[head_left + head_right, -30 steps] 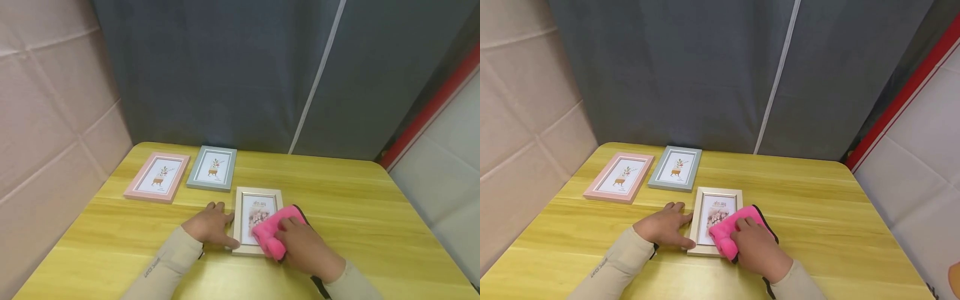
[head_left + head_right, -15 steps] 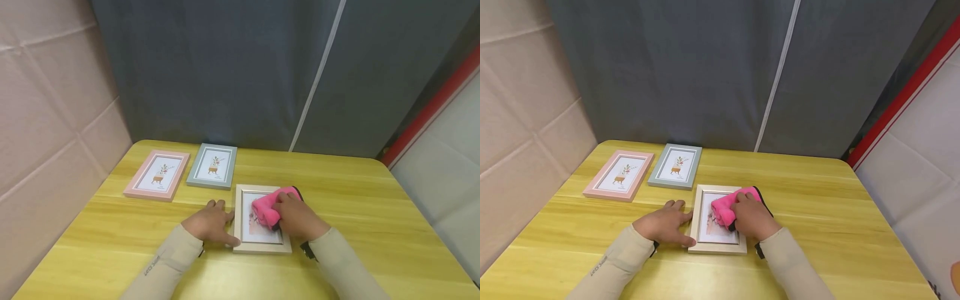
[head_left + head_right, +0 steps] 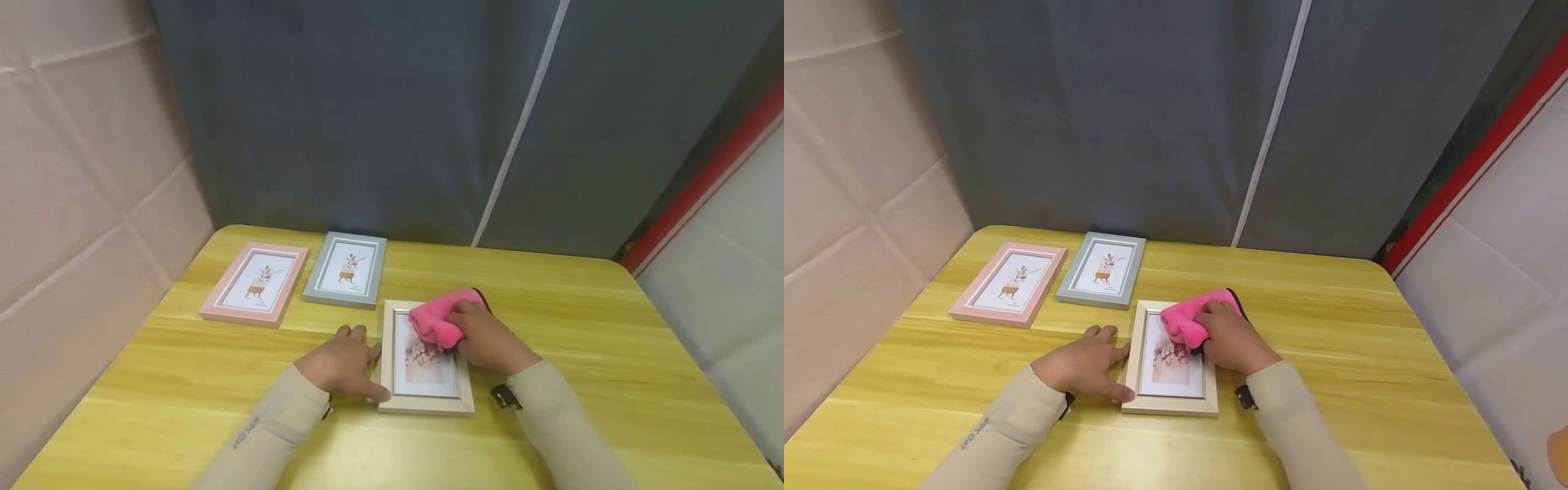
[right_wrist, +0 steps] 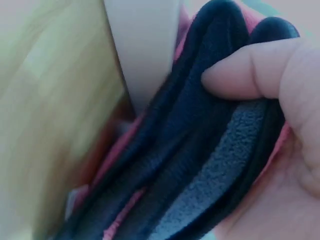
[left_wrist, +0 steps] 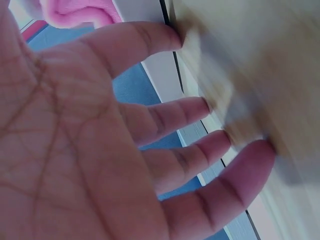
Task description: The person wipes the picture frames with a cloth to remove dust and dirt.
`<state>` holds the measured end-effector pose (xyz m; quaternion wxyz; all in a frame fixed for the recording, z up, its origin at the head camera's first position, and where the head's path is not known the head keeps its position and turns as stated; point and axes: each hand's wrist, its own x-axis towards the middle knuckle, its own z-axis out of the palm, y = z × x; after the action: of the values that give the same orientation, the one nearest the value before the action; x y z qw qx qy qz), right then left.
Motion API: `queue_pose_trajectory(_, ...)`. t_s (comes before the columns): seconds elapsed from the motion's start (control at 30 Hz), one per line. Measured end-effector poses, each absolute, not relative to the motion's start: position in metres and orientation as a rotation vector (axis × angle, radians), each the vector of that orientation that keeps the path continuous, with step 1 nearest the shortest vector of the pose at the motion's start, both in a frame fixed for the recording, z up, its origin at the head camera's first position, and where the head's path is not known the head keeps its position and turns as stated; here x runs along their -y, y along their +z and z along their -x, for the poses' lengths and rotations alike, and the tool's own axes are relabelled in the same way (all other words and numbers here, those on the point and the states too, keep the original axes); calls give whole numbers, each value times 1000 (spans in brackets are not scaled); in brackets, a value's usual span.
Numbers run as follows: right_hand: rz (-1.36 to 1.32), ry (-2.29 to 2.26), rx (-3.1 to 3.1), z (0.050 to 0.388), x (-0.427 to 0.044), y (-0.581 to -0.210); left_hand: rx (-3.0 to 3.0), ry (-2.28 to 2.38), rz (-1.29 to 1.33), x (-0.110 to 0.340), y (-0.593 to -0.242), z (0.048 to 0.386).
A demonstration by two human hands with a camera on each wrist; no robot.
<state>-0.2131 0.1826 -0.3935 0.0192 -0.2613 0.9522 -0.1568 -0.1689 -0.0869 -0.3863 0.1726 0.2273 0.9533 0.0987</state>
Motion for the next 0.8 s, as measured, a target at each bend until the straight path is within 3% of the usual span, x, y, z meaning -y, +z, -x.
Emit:
queue_pose_trajectory(0.27,980,-575,-2884,165,-197,-372,-2706,289,-641,87,-387,167)
queue_pose_trajectory(0.5,1169,-335,-2826,124,-190,-371,-2705,308,-628,87,-386,166)
queue_pose_trajectory(0.8,1044,-120,-2943,141,-173,-383,-2684,311,-629,88,-387,168)
